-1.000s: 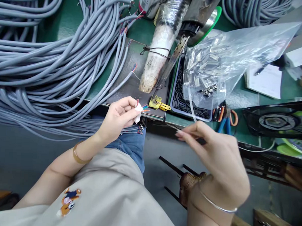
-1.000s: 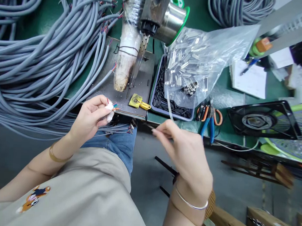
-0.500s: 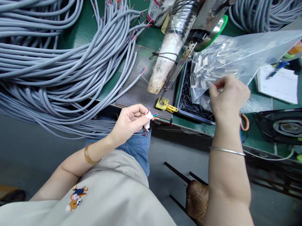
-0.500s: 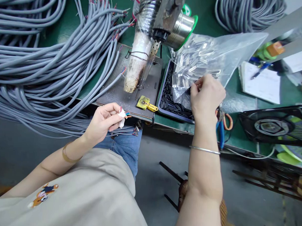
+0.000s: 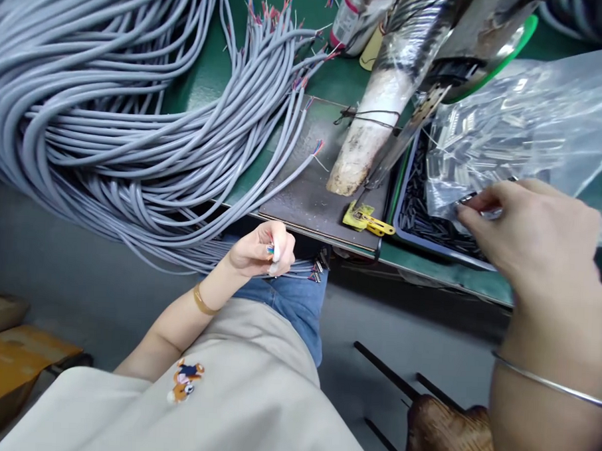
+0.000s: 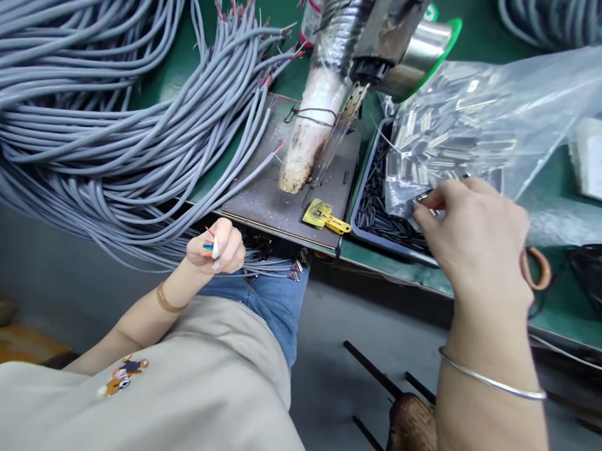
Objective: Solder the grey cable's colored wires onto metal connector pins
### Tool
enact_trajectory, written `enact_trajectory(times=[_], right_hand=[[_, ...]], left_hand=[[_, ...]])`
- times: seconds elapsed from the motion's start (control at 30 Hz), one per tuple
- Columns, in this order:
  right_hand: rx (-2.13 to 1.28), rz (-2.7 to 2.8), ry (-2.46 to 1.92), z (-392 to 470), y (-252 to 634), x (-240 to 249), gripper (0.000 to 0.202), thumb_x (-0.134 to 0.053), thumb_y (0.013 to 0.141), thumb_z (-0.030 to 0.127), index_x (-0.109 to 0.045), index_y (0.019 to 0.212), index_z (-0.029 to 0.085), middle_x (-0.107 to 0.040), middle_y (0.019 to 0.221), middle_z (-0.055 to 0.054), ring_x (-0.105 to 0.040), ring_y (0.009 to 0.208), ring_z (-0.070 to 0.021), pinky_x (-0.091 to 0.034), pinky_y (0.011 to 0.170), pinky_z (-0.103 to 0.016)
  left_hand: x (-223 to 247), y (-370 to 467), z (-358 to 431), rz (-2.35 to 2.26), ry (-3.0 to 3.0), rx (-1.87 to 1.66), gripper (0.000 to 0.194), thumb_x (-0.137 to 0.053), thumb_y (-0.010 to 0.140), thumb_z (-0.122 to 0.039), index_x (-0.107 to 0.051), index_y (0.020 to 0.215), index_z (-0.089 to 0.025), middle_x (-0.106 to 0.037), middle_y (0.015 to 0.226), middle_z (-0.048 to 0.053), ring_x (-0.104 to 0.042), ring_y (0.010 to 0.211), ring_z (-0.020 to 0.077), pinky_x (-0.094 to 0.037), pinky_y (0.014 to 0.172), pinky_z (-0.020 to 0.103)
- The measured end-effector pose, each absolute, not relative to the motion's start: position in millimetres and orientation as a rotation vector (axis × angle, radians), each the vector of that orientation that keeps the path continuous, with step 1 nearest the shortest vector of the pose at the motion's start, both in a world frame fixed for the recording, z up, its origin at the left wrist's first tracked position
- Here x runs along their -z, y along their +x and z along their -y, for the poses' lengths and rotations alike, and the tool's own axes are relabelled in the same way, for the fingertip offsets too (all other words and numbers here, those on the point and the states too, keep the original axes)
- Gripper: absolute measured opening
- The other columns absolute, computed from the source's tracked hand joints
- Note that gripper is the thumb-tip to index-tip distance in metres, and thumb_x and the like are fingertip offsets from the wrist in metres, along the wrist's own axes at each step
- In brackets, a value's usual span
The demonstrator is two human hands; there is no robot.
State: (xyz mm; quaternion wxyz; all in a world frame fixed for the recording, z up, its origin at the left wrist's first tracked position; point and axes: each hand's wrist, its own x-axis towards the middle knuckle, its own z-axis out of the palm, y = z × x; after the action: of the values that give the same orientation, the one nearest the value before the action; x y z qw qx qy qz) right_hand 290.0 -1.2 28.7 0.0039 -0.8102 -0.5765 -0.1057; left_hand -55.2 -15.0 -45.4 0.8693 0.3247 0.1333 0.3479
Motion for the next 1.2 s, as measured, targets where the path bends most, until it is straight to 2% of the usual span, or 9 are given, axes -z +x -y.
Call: enact_trajectory(times=[0.17, 0.33, 0.43, 0.57, 0.63, 0.77, 0.93, 1.07, 1.2], right_hand=[[0.262, 1.885, -2.602, -3.9, 275.7, -33.6, 0.011, -0.077, 0.086, 0.024, -0.070, 0.086, 0.015, -0.072, 0.099, -0.012, -0.049, 0.069, -0.0120, -0.025, 0.064, -0.033], [0.219, 1.799, -2.779, -10.7, 272.6, -32.5, 0.013, -0.079, 0.082, 0.023, -0.070, 0.087, 0.016, -0.074, 0.083, -0.013, -0.059, 0.073, -0.0173, -0.022, 0.065, -0.036], [0.224, 1.797, -2.772, -6.5, 275.5, -33.9, 0.013, -0.078, 0.079, 0.023, -0.068, 0.083, 0.017, -0.073, 0.078, -0.011, -0.061, 0.076, -0.0181, -0.023, 0.065, -0.035], [0.529, 1.798, -2.484, 16.7, 282.6, -39.9, 0.015, -0.071, 0.076, 0.018, -0.058, 0.071, 0.021, -0.073, 0.081, -0.011, -0.064, 0.086, -0.0216, -0.027, 0.063, -0.036], [0.628, 1.699, -2.289, 32.9, 281.6, -43.3, 0.023, -0.070, 0.068, 0.013, -0.050, 0.064, 0.022, -0.070, 0.073, -0.010, -0.064, 0.078, -0.0216, -0.031, 0.063, -0.036], [0.445, 1.446, -1.797, 67.8, 253.4, -48.4, 0.019, -0.068, 0.062, 0.012, -0.053, 0.062, 0.023, -0.068, 0.072, -0.005, -0.066, 0.066, -0.0193, -0.042, 0.055, -0.032], [-0.337, 1.156, -1.534, 99.7, 185.3, -42.1, 0.021, -0.080, 0.077, 0.019, -0.060, 0.072, 0.021, -0.072, 0.090, -0.003, -0.073, 0.068, -0.0172, -0.065, 0.064, -0.035], [-0.201, 1.185, -1.466, 103.1, 148.1, -20.7, 0.010, -0.072, 0.088, 0.017, -0.066, 0.090, 0.024, -0.076, 0.097, -0.004, -0.078, 0.085, -0.0215, -0.068, 0.069, -0.039], [-0.059, 1.241, -1.355, 96.7, 132.1, -4.7, 0.018, -0.065, 0.093, 0.017, -0.065, 0.105, 0.031, -0.075, 0.107, -0.004, -0.077, 0.096, -0.0256, -0.069, 0.078, -0.050]], left_hand=[[45.4, -56.1, 16.1, -0.201, 0.666, -0.720, 0.060, -0.089, 0.060, -0.055, -0.042, 0.047, -0.020, -0.048, 0.041, 0.000, -0.040, 0.031, 0.0090, -0.027, 0.034, 0.024], [45.8, -59.4, 16.0, -0.236, 0.722, -0.665, 0.058, -0.087, 0.062, -0.057, -0.044, 0.048, -0.019, -0.051, 0.041, 0.002, -0.042, 0.031, 0.0096, -0.025, 0.033, 0.023], [36.7, -55.2, 16.6, -0.320, 0.741, -0.686, 0.049, -0.086, 0.069, -0.051, -0.052, 0.060, -0.019, -0.053, 0.047, -0.001, -0.039, 0.034, 0.0067, -0.024, 0.034, 0.020], [18.7, -40.1, 19.5, -0.589, 0.667, -0.825, 0.040, -0.088, 0.071, -0.041, -0.057, 0.079, -0.017, -0.063, 0.064, 0.000, -0.040, 0.042, 0.0039, -0.023, 0.038, 0.017], [12.7, -32.1, 21.7, -0.645, 0.660, -0.864, 0.036, -0.087, 0.075, -0.038, -0.058, 0.080, -0.016, -0.063, 0.065, -0.001, -0.040, 0.044, 0.0031, -0.022, 0.039, 0.016], [8.2, -19.7, 25.9, -0.656, 0.695, -0.894, 0.031, -0.082, 0.083, -0.036, -0.059, 0.081, -0.015, -0.062, 0.063, -0.002, -0.039, 0.042, 0.0014, -0.024, 0.040, 0.016], [4.8, -10.4, 28.5, -0.668, 0.755, -0.928, 0.035, -0.083, 0.081, -0.040, -0.059, 0.080, -0.015, -0.062, 0.062, -0.002, -0.039, 0.042, 0.0017, -0.025, 0.039, 0.016], [3.0, -7.1, 31.0, -0.680, 0.803, -0.938, 0.036, -0.083, 0.082, -0.043, -0.059, 0.080, -0.016, -0.062, 0.062, -0.002, -0.041, 0.042, 0.0024, -0.027, 0.039, 0.017], [2.0, -5.9, 32.8, -0.716, 0.805, -0.921, 0.040, -0.084, 0.079, -0.046, -0.058, 0.080, -0.016, -0.061, 0.061, -0.002, -0.040, 0.041, 0.0027, -0.028, 0.038, 0.017]])
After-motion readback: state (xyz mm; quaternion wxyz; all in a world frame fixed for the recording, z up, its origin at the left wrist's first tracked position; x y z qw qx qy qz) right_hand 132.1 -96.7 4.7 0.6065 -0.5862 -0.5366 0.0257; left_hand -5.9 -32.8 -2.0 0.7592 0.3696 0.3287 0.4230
